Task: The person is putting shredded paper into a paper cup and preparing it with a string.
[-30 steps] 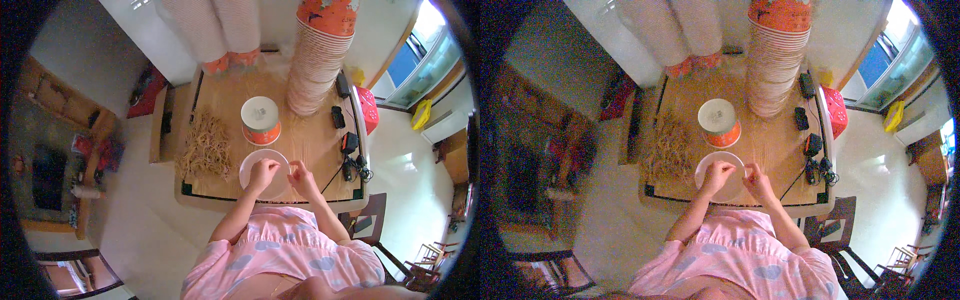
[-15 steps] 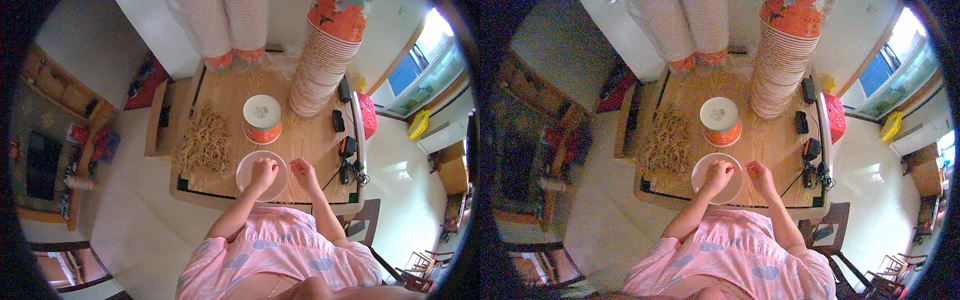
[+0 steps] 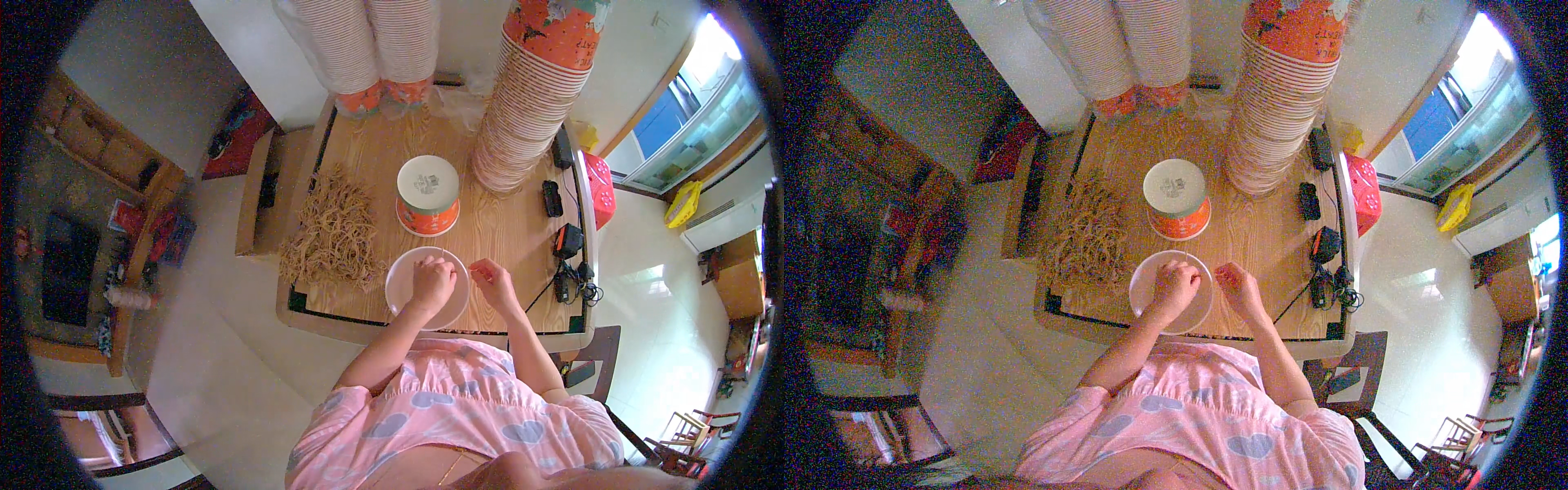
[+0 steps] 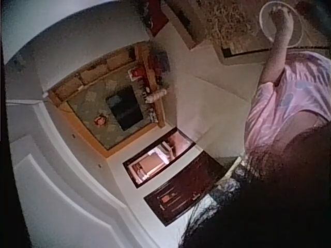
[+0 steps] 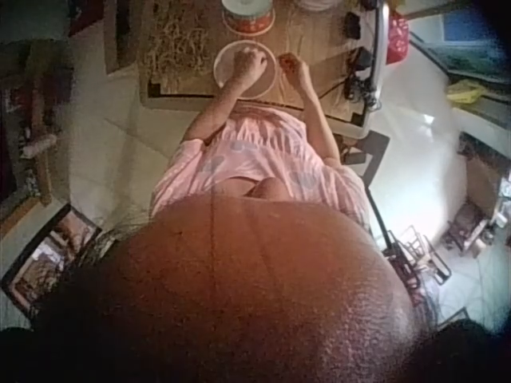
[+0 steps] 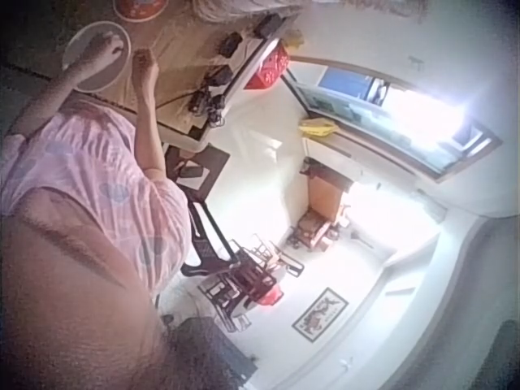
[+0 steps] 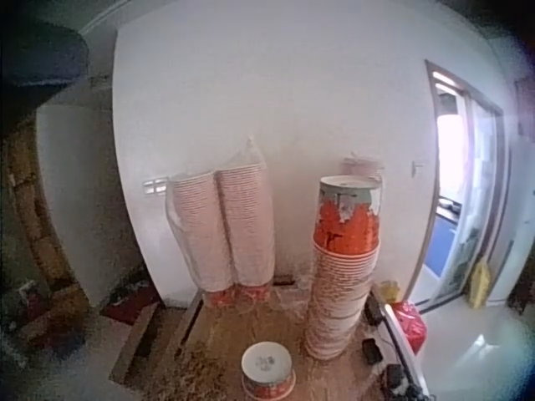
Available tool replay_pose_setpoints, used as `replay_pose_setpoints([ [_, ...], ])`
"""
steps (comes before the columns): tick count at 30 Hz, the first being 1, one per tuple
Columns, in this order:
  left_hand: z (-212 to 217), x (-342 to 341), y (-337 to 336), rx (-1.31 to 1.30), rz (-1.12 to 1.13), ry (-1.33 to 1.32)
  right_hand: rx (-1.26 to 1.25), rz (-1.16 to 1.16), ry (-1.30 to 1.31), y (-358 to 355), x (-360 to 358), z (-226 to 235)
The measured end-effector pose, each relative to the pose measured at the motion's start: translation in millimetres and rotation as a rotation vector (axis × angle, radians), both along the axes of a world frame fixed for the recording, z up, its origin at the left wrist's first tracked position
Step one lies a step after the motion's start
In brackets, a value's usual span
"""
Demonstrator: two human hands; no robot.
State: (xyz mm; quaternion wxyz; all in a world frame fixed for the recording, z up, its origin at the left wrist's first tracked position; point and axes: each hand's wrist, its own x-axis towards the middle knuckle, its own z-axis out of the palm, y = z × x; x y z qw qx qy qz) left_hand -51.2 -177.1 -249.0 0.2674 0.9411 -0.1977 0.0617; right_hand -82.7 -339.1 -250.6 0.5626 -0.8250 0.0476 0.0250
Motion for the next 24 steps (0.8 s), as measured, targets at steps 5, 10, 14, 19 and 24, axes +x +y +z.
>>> replay_pose_setpoints([
  [5, 4.9, 0.3, -3.5, 0.056, -0.006, 0.014, -0.014, 0.010, -0.043, -0.4, 3.8, -10.9],
  [10, 4.1, -0.7, -4.9, 0.077, -0.003, -0.010, 0.001, 0.032, -0.028, 1.7, 6.1, -7.6],
  [14, 8.9, -0.6, -5.8, 0.069, -0.009, 0.020, 0.004, 0.049, -0.018, 1.1, 9.5, -10.5],
  [19, 7.7, -0.5, -7.4, 0.040, -0.006, 0.005, 0.083, 0.047, -0.015, 3.1, 14.1, -23.3],
  [24, 8.4, -0.2, -7.7, 0.009, 0.009, 0.021, 0.057, 0.058, -0.047, 2.6, 16.3, -32.5],
])
